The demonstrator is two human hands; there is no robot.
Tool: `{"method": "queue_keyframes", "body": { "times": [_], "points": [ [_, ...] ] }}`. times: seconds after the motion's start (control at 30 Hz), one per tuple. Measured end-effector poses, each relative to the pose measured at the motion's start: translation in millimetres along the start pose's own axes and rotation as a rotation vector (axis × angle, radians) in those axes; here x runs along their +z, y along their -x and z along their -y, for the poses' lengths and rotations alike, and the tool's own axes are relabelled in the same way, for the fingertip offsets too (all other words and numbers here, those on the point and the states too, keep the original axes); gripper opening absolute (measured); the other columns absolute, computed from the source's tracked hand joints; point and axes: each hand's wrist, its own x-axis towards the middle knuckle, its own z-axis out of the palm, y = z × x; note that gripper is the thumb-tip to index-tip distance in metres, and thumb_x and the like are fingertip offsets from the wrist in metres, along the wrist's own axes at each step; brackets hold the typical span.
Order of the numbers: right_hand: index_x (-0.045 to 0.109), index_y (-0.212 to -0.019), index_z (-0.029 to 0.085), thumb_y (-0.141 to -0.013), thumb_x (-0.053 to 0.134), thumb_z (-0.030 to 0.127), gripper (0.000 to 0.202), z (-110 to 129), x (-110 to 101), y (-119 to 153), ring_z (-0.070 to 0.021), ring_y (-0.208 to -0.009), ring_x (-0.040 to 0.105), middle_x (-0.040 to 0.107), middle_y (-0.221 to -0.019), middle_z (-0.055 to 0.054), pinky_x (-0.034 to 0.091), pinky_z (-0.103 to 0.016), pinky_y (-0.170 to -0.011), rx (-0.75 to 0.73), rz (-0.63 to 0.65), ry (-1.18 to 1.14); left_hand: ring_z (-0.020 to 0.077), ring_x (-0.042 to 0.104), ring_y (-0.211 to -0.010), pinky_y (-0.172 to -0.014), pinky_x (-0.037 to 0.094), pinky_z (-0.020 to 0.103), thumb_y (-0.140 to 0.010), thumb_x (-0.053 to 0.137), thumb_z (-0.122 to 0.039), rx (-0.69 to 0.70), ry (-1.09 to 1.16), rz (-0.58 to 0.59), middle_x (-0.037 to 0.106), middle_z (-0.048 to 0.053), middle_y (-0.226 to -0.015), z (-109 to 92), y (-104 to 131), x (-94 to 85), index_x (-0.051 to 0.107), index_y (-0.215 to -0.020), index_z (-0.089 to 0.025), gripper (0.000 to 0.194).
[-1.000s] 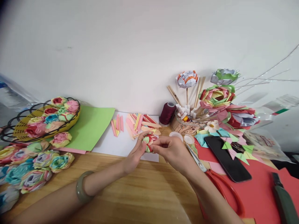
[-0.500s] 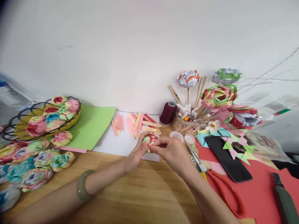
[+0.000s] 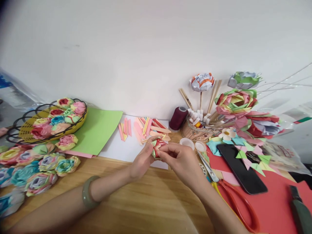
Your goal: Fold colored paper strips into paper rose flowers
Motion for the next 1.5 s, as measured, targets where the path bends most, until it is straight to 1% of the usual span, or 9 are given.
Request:
{"method": "queue_keyframes", "body": {
  "times": [0.13,0.23,0.47,0.67,0.83,0.97,1.13,1.27,1.5],
  "points": [
    [0.065,-0.064,0.018,-0.081,0.05,0.035,0.028,6.5,-6.8,3.6,-0.0107,-0.05,0.05,0.062,-0.06,-0.001,0.035,-0.021,-0.043,-0.019,-0.026,0.036,0.0132,0.054,-0.076,-0.066,0.046,0.03,-0.08,0.043,-0.053,-0.016,0.116,0.009,0.054,0.004,-0.095,-0.5,-3.8,0.6,0.043,-0.108,-0.023,0.041],
    [0.066,-0.068,0.018,-0.082,0.05,0.033,0.026,7.2,-8.3,6.5,-0.0115,-0.05,0.051,0.061,-0.059,-0.001,0.037,-0.022,-0.044,-0.078,-0.175,0.098,0.0138,0.055,-0.072,-0.062,0.046,0.029,-0.076,0.048,-0.055,-0.006,0.161,-0.031,0.055,0.003,-0.084,-2.7,-5.6,1.8,0.044,-0.106,-0.021,0.045],
    [0.065,-0.097,0.013,-0.08,0.052,0.016,0.022,-6.6,14.4,15.1,-0.0089,-0.047,0.049,0.061,-0.064,-0.002,0.037,-0.021,-0.045,-0.532,-0.456,0.602,0.0123,0.054,-0.074,-0.067,0.045,0.029,-0.076,0.051,-0.051,0.031,0.253,-0.111,0.056,0.002,-0.087,-3.1,-6.0,3.4,0.047,-0.104,-0.021,0.041],
    [0.062,-0.102,0.012,-0.076,0.058,0.013,0.027,-15.0,28.0,14.6,-0.0104,-0.05,0.052,0.063,-0.065,-0.001,0.037,-0.023,-0.051,-0.717,-0.54,0.864,0.0101,0.052,-0.074,-0.068,0.043,0.024,-0.082,0.044,-0.045,0.073,0.272,-0.133,0.055,0.001,-0.086,-3.4,-4.8,4.2,0.049,-0.104,-0.021,0.033],
    [0.062,-0.102,0.011,-0.078,0.056,0.014,0.026,-17.7,26.8,12.2,-0.0107,-0.049,0.052,0.062,-0.065,-0.002,0.037,-0.024,-0.048,-0.665,-0.52,0.809,0.0111,0.053,-0.078,-0.071,0.044,0.025,-0.081,0.046,-0.045,0.06,0.295,-0.123,0.056,0.002,-0.091,-3.6,-5.5,4.1,0.05,-0.105,-0.02,0.034],
    [0.063,-0.1,0.015,-0.079,0.051,0.011,0.025,-13.9,21.5,14.2,-0.009,-0.049,0.049,0.058,-0.063,-0.001,0.037,-0.021,-0.046,-0.636,-0.459,0.577,0.0123,0.055,-0.076,-0.067,0.046,0.026,-0.081,0.046,-0.046,0.032,0.326,-0.122,0.057,0.003,-0.088,-4.3,-6.7,2.4,0.05,-0.104,-0.02,0.035],
    [0.066,-0.091,0.021,-0.081,0.051,0.023,0.018,-3.2,8.0,12.3,-0.0102,-0.052,0.048,0.059,-0.068,-0.001,0.038,-0.022,-0.045,-0.216,-0.472,0.135,0.0141,0.058,-0.063,-0.055,0.048,0.027,-0.081,0.038,-0.053,-0.085,0.34,-0.047,0.059,0.006,-0.081,-8.0,-8.4,-0.9,0.054,-0.097,-0.015,0.044],
    [0.066,-0.086,0.02,-0.076,0.057,0.036,0.021,-1.7,1.1,8.8,-0.0081,-0.045,0.04,0.057,-0.063,0.0,0.034,-0.021,-0.041,0.095,-0.392,-0.225,0.0132,0.057,-0.049,-0.042,0.044,0.024,-0.081,0.032,-0.057,-0.165,0.318,-0.011,0.062,0.005,-0.079,-9.9,-8.7,-3.0,0.049,-0.104,-0.02,0.047],
    [0.069,-0.07,0.016,-0.071,0.06,0.038,0.023,6.6,0.1,8.5,-0.0062,-0.041,0.029,0.04,-0.046,0.004,0.02,-0.02,-0.037,0.196,-0.197,-0.265,0.01,0.05,-0.044,-0.036,0.039,0.019,-0.076,0.036,-0.063,-0.164,0.186,-0.107,0.055,0.0,-0.061,-10.1,-8.2,-2.2,0.052,-0.088,-0.018,0.05]
  ]
}}
